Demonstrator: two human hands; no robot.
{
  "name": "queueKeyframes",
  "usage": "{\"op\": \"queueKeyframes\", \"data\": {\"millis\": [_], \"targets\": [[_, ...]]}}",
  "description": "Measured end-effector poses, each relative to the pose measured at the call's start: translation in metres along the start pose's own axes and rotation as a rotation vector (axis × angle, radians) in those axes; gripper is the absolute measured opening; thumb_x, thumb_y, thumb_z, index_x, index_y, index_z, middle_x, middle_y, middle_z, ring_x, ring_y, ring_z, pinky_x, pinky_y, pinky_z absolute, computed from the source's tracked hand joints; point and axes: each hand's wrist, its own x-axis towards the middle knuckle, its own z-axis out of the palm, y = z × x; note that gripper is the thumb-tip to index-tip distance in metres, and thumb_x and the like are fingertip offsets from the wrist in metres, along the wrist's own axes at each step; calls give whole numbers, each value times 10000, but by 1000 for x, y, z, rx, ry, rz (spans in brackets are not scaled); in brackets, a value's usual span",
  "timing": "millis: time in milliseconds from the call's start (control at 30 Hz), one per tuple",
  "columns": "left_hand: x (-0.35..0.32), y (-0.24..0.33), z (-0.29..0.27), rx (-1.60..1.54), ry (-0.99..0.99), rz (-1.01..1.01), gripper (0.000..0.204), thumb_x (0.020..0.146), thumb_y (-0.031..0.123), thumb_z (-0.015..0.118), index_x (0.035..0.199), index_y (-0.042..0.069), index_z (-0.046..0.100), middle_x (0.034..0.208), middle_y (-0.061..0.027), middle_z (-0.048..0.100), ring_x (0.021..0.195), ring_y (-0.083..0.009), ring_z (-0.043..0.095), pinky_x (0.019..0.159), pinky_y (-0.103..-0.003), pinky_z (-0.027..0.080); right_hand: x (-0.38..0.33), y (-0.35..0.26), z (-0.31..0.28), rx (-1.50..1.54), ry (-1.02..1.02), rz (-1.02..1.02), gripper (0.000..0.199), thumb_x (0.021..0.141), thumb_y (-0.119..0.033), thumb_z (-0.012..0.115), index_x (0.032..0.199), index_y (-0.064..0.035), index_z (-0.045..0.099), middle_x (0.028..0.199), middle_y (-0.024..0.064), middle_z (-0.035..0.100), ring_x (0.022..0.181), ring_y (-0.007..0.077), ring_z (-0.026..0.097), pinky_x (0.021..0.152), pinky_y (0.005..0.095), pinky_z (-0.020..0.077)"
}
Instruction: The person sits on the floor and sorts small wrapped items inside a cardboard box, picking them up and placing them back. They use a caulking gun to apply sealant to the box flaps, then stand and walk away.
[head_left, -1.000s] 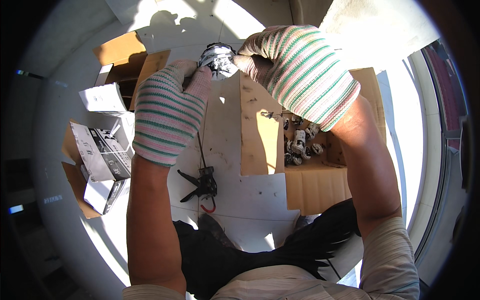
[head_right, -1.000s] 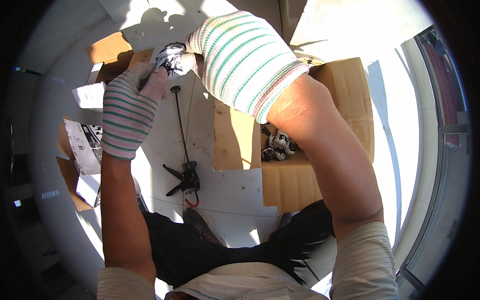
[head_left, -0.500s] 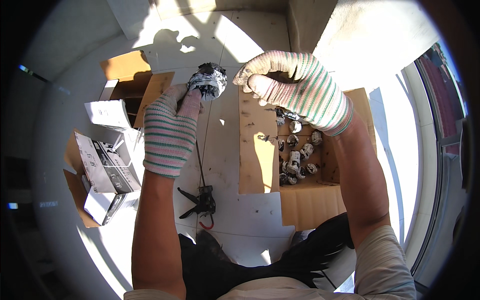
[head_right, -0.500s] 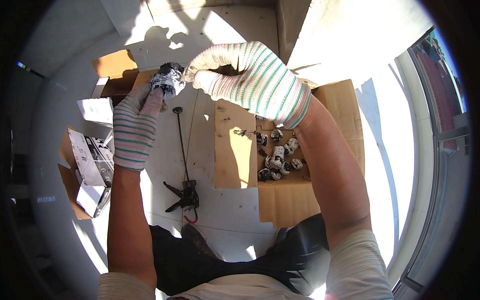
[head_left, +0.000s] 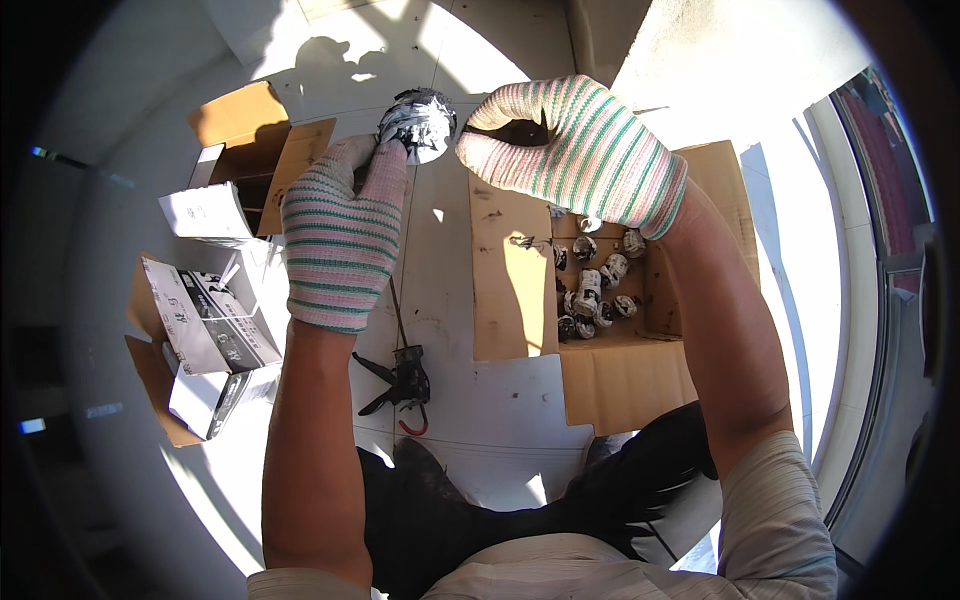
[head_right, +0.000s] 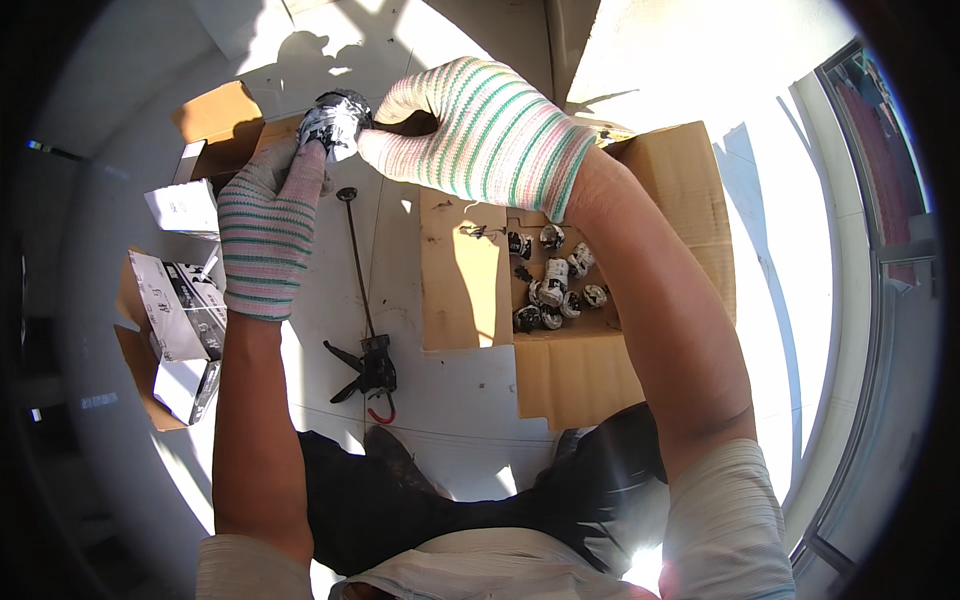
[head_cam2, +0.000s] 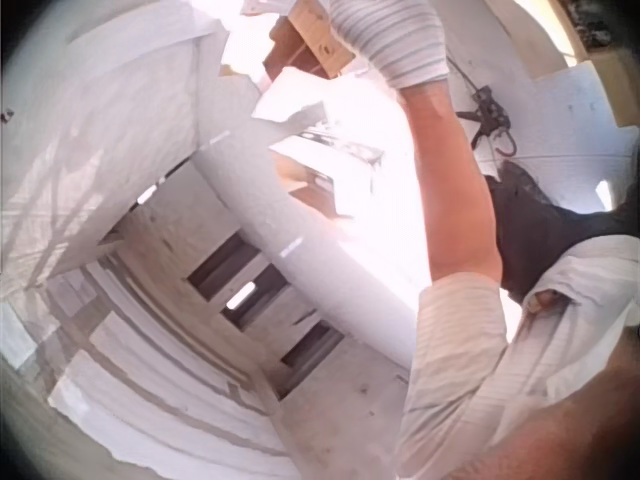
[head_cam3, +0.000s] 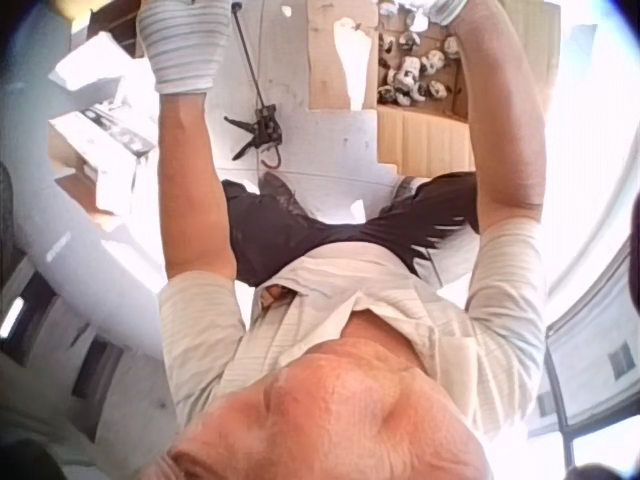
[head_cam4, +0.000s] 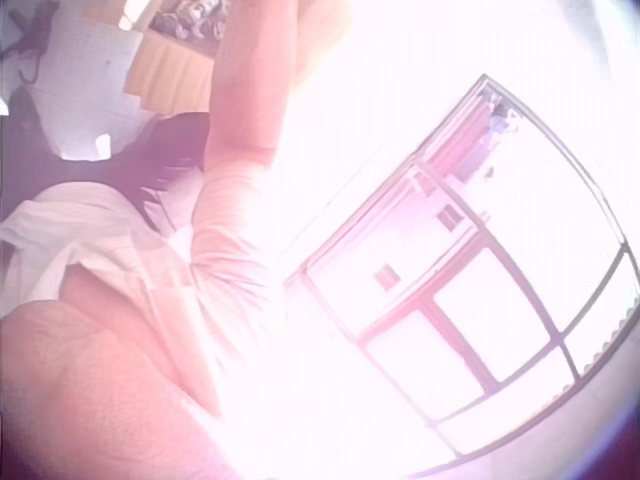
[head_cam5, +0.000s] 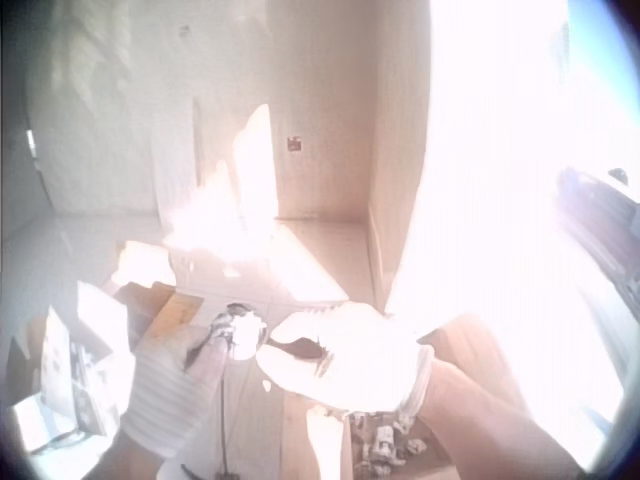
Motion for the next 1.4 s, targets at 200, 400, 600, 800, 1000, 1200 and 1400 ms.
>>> {"op": "queueKeyframes", "data": {"millis": [200, 400, 600, 800, 1000, 1200, 1400], "targets": [[-6, -2, 9, 122, 10, 113, 300, 1008, 290, 709, 1120, 16, 753, 850, -19, 704, 758, -71, 602, 723, -237, 513, 0, -7, 11, -355, 58, 56, 405, 953, -422, 711, 1003, -24, 767, 784, 160, 726, 712, 290, 706, 695, 384, 569], [-9, 9, 23, 156, -28, 137, 328, 1003, 294, 719, 1189, 26, 755, 895, -22, 713, 789, -77, 617, 752, -240, 527, -13, -14, -14, -454, -99, -87, 312, 1021, -272, 497, 1072, -37, 696, 1017, 163, 717, 961, 311, 660, 961, 398, 486], [-13, 10, 47, 49, -87, 112, 301, 990, 332, 731, 1095, 55, 782, 871, -7, 700, 790, -83, 627, 769, -256, 533, -32, -3, -26, -379, -39, 51, 391, 1032, -334, 525, 1274, -63, 671, 1164, 213, 706, 1052, 374, 670, 975, 412, 519], [-30, 23, 71, 69, -183, 39, 304, 1006, 309, 715, 1123, 33, 767, 867, -13, 717, 785, -78, 618, 778, -257, 533, -28, 7, -74, -429, -385, 397, 353, 1014, -312, 563, 1195, -52, 720, 1061, 212, 729, 963, 371, 697, 914, 422, 548], [-72, 8, 104, 94, -468, 230, 197, 965, 173, 731, 1083, 16, 755, 902, -84, 734, 816, -153, 677, 775, -302, 554, -62, 58, -93, -418, -376, 485, 339, 1003, -302, 576, 1171, -48, 725, 1037, 207, 730, 936, 363, 694, 893, 422, 549], [-111, -23, 149, 233, -684, 591, 219, 843, 133, 768, 1047, 54, 751, 995, -123, 700, 950, -295, 670, 845, -384, 557, -97, 110, -101, -416, -362, 577, 325, 992, -292, 590, 1148, -44, 730, 1012, 203, 730, 909, 355, 691, 873, 422, 549], [-118, -57, 167, 208, -649, 683, 277, 757, 81, 749, 1031, 101, 716, 1025, -93, 669, 975, -307, 607, 870, -425, 503, -110, 163, -89, -378, -362, 581, 311, 981, -283, 603, 1124, -40, 734, 987, 198, 730, 882, 347, 688, 852, 422, 550]]}}
